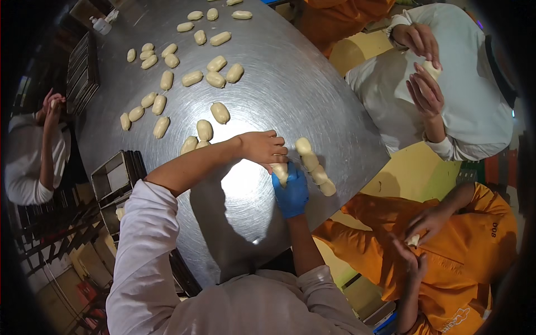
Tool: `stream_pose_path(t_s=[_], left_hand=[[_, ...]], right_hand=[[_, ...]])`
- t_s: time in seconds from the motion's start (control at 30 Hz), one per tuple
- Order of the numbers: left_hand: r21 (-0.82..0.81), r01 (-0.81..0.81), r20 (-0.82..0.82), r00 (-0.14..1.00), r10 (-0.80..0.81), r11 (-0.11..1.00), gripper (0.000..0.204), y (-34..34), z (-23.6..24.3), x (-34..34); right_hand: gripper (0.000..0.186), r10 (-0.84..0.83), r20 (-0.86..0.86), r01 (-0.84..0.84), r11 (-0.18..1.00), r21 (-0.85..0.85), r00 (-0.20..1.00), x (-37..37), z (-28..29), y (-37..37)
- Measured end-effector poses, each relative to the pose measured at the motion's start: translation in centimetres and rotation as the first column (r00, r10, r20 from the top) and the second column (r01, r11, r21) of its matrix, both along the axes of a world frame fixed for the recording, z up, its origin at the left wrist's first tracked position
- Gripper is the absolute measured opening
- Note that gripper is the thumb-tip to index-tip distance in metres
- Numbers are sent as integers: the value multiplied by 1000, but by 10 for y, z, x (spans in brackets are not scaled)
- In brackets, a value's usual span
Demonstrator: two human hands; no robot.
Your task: The person sanitizes their hands with a liquid and a cloth, retrieves a metal baking tin from a rack, and places prepared dough pieces into the compartments of the tin.
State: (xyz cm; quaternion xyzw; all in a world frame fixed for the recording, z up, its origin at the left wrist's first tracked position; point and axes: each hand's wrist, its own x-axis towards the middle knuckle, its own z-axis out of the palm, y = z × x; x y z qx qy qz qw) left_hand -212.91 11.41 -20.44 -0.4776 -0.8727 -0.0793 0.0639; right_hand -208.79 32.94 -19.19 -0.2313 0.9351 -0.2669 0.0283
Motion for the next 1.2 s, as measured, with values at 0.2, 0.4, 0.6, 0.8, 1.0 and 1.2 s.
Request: stream_pose_path(t_s=[0.2,0.4,0.6,0.8,1.0,1.2], left_hand=[[193,-75,-107,990,96,978,33,15,-14,17],[32,-311,4,950,311,950,24,-6,46,81],[85,-771,239,631,738,632,40,-118,139,228],[130,-975,428,220,877,181,42,-216,179,377],[96,-995,472,66,879,23,46,-257,111,436],[-74,-996,591,-79,803,-43,50,-275,69,433]], right_hand=[[37,120,-39,-125,984,-128,992,3,-14,18],[19,258,-24,-257,941,-220,966,33,53,-33],[33,628,-118,-614,674,-411,769,83,112,-159],[41,929,18,-858,349,-378,370,156,119,-318],[37,981,94,-978,182,-103,172,204,82,-397],[35,957,229,-958,117,261,179,216,66,-415]])
